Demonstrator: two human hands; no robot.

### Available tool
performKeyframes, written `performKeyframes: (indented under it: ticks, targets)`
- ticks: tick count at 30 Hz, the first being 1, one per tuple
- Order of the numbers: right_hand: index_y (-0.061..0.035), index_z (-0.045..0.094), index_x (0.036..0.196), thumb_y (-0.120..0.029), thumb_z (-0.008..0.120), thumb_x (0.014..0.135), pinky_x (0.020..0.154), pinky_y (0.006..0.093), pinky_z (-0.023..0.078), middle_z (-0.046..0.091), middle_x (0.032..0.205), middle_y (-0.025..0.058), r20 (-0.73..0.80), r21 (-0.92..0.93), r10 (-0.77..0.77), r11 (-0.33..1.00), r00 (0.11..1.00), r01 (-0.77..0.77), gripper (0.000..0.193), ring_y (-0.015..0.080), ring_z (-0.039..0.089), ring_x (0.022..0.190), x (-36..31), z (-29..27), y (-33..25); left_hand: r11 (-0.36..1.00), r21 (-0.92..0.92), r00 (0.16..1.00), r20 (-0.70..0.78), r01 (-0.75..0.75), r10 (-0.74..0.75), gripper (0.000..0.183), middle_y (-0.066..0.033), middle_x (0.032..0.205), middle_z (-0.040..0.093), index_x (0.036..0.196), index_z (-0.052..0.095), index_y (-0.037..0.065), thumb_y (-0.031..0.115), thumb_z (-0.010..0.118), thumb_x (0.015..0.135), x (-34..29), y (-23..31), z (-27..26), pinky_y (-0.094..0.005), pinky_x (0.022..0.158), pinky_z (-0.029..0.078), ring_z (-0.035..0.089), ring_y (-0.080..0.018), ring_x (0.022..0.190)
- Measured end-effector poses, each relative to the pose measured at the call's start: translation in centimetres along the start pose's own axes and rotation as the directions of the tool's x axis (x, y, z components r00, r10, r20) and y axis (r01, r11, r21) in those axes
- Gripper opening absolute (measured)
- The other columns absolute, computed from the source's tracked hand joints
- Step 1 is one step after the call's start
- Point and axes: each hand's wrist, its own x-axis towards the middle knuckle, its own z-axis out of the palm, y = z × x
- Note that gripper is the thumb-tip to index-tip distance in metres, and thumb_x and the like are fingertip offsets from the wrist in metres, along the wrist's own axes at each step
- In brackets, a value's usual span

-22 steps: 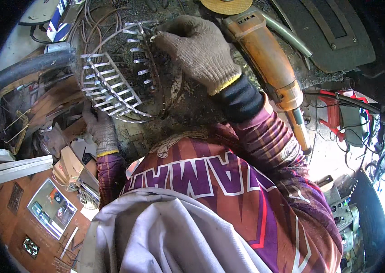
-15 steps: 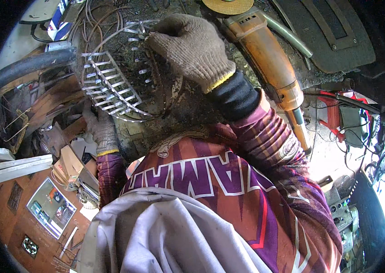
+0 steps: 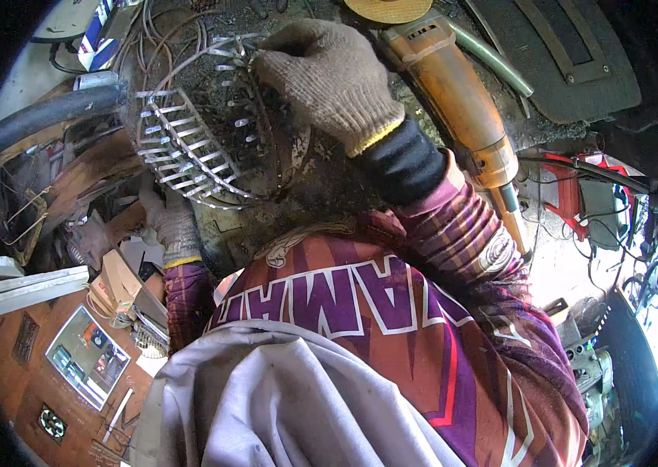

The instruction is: The person inserts metal rods into the frame of a wire basket by hand.

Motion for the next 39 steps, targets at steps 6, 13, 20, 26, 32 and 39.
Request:
performKeyframes:
  ticks: [6, 13, 20, 26, 32, 39]
  targets:
    - [-0.01, 0.081, 0.108, -0.04, 0.077, 0.087, 0.085, 0.0393, 0.06, 0.08, 0.098, 0.0131, -0.009, -0.107, -0.136, 0.985, 0.991, 0.134, 0.037, 0.0291, 0.077, 0.091, 0.9, 0.8, 0.5, 0.994, -0.063, 0.996, 0.024, 0.087, -0.085, 0.055, -0.0197, 0.144, 0.06, 0.151, 0.047, -0.001, 0.02, 0.066, 0.104, 0.1, 0.8, -0.1, -0.0396, 0.113, 0.043, 0.058, -0.0279, 0.13]
    - [-0.0082, 0.082, 0.11, -0.031, 0.08, 0.091, 0.082, 0.0322, 0.058, 0.08, 0.099, 0.01, 0.003, -0.132, -0.117, 0.984, 0.993, 0.116, 0.029, 0.019, 0.075, 0.089, 0.1, 0.2, 0.0, 0.99, -0.128, 0.998, 0.017, 0.067, -0.065, 0.052, -0.0173, 0.144, 0.06, 0.146, 0.051, 0.0, 0.026, 0.067, 0.104, 0.2, -0.7, 0.2, -0.0394, 0.112, 0.045, 0.057, -0.0267, 0.129]
    - [-0.0055, 0.08, 0.109, -0.034, 0.077, 0.089, 0.085, 0.0367, 0.059, 0.079, 0.099, 0.0142, -0.036, -0.017, -0.057, 0.998, 0.998, 0.057, 0.035, 0.0264, 0.076, 0.091, -1.1, -0.7, 1.8, 0.999, 0.004, 0.999, 0.002, 0.05, -0.05, 0.049, -0.019, 0.141, 0.061, 0.144, 0.054, 0.0, 0.028, 0.065, 0.105, -0.2, 1.3, -0.3, -0.0402, 0.111, 0.044, 0.059, -0.0296, 0.127]
    - [-0.0016, 0.078, 0.104, -0.032, 0.078, 0.092, 0.082, 0.0352, 0.056, 0.078, 0.093, 0.0129, 0.017, 0.03, 0.025, 0.999, 1.0, -0.025, 0.033, 0.0211, 0.074, 0.086, -2.6, -1.4, 1.2, 0.997, 0.005, 0.997, 0.008, 0.071, -0.071, 0.046, -0.019, 0.138, 0.063, 0.143, 0.054, 0.0, 0.026, 0.063, 0.106, -0.1, 1.8, -0.3, -0.0405, 0.11, 0.044, 0.059, -0.0301, 0.126]
    - [-0.0019, 0.077, 0.103, -0.033, 0.078, 0.093, 0.08, 0.0334, 0.055, 0.077, 0.089, 0.0111, 0.027, 0.22, -0.009, 0.976, 1.0, 0.003, 0.032, 0.0164, 0.071, 0.083, -2.5, -1.2, 1.7, 0.999, -0.012, 0.999, 0.039, 0.036, -0.036, 0.043, -0.0186, 0.138, 0.063, 0.143, 0.054, 0.0, 0.022, 0.061, 0.107, 0.1, 0.4, -0.3, -0.0392, 0.109, 0.045, 0.06, -0.0291, 0.125]
    - [-0.0042, 0.079, 0.108, -0.036, 0.078, 0.091, 0.081, 0.0347, 0.057, 0.079, 0.093, 0.0123, 0.056, 0.083, 0.021, 0.996, 0.998, -0.026, 0.035, 0.0197, 0.074, 0.087, -2.1, -0.8, 1.7, 0.995, -0.048, 0.996, 0.031, 0.088, -0.086, 0.046, -0.0167, 0.141, 0.063, 0.15, 0.051, 0.003, 0.018, 0.06, 0.107, -0.2, 1.9, -0.2, -0.0373, 0.11, 0.045, 0.06, -0.027, 0.128]
